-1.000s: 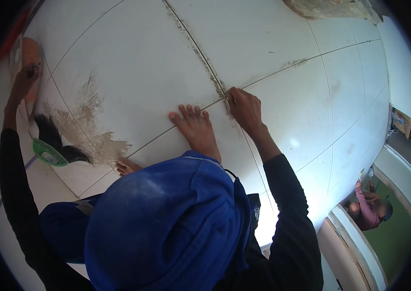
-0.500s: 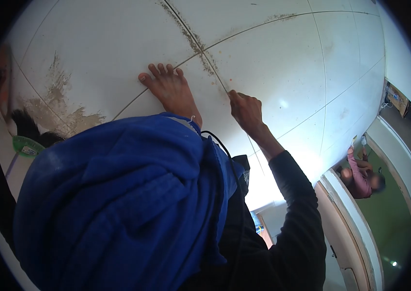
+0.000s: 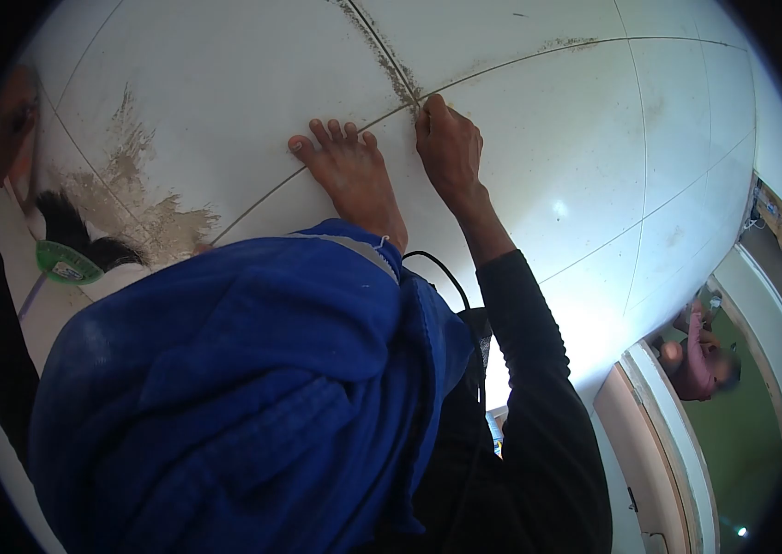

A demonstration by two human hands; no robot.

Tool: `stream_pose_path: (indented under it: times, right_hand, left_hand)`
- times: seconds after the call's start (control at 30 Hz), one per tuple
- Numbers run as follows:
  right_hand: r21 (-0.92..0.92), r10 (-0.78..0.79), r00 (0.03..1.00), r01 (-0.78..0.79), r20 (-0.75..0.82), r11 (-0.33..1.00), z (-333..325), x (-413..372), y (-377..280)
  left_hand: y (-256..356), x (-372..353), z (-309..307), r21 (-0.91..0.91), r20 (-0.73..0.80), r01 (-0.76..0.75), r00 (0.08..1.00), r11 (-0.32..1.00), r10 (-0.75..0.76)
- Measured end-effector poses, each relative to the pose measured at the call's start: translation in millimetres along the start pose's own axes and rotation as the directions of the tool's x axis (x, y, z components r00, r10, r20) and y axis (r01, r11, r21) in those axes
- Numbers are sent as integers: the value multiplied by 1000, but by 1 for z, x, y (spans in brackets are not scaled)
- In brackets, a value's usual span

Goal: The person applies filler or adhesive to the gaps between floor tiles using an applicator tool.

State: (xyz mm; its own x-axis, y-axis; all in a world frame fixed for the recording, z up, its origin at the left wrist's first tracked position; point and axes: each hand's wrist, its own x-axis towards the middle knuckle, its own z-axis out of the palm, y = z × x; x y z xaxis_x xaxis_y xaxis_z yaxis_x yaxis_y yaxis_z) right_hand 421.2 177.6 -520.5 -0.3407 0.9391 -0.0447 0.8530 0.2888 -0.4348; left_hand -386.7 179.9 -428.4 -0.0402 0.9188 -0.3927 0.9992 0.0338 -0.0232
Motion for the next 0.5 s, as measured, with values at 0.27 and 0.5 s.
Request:
stream_pose_path:
  times: [0.27, 0.5]
  right_hand:
    - [51, -27, 999, 26, 21, 998, -15, -89, 44]
    - [24, -64, 983, 69, -171, 997, 3, -93, 50]
  left_hand:
    - [3, -29, 10, -284, -124, 1, 992, 959, -37]
    - [7, -22, 18, -211, 105, 61, 994, 976, -39]
